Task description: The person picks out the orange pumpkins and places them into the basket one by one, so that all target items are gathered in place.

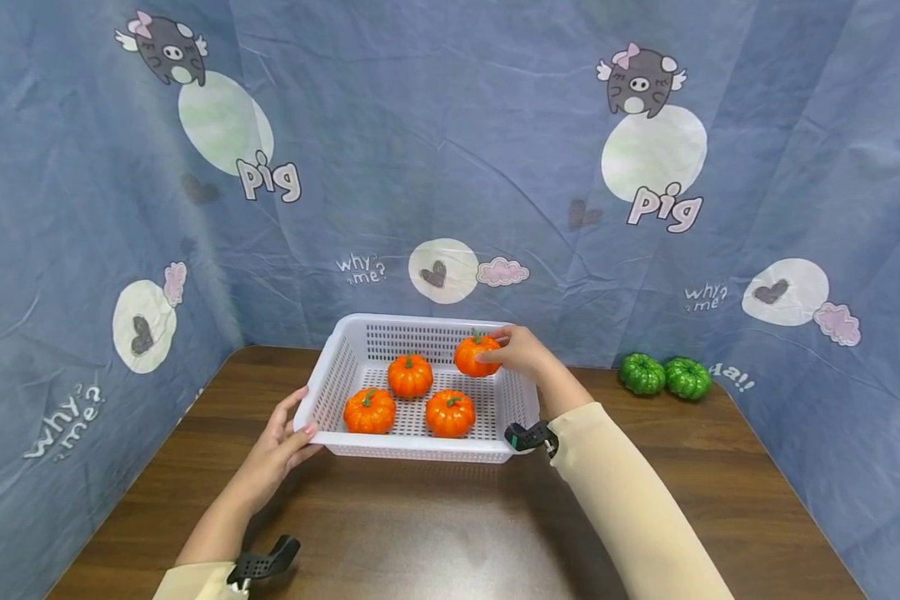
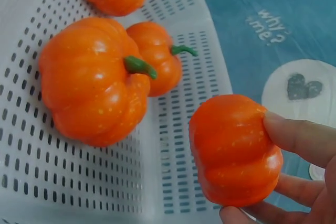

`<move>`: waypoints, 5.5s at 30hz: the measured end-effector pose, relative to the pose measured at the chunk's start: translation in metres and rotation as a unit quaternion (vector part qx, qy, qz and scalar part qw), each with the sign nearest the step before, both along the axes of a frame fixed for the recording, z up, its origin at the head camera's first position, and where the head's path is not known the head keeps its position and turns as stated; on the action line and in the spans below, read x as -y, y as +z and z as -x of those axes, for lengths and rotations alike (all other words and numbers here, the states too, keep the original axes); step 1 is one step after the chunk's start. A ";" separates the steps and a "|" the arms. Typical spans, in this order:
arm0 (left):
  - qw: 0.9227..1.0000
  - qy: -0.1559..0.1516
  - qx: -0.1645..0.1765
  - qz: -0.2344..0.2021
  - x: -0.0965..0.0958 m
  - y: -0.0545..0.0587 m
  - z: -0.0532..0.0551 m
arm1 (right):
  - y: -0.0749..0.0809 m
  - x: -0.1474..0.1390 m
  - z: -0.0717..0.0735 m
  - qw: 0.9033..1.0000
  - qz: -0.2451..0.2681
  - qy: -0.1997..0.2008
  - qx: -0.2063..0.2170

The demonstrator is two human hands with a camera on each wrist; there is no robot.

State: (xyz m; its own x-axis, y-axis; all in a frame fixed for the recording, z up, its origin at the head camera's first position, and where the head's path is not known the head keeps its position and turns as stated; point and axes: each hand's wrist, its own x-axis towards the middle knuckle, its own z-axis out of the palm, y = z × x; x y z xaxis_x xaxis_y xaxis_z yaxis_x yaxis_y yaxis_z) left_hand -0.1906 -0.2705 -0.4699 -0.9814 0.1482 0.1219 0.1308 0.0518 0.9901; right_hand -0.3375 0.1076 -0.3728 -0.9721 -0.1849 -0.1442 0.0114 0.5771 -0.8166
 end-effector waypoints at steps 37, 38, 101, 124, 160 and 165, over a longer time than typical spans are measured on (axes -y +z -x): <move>1.000 -0.004 -0.002 0.002 -0.001 -0.001 0.000 | -0.041 0.028 0.026 0.999 -0.038 0.001 0.015; 1.000 -0.003 -0.001 0.002 -0.001 -0.001 0.000 | -0.042 0.029 0.025 0.999 -0.042 0.004 0.012; 1.000 0.006 0.005 -0.002 0.000 -0.001 -0.001 | 0.009 0.029 0.010 0.996 -0.066 0.009 -0.064; 1.000 0.013 0.017 0.004 -0.002 0.000 -0.003 | 0.036 -0.001 -0.037 0.992 -0.045 0.037 -0.111; 1.000 0.011 0.013 0.006 -0.003 0.002 -0.002 | -0.027 -0.086 -0.100 0.971 -0.007 -0.023 -0.239; 1.000 0.014 0.015 0.009 -0.004 0.002 -0.002 | -0.036 -0.091 -0.103 0.969 -0.004 -0.025 -0.245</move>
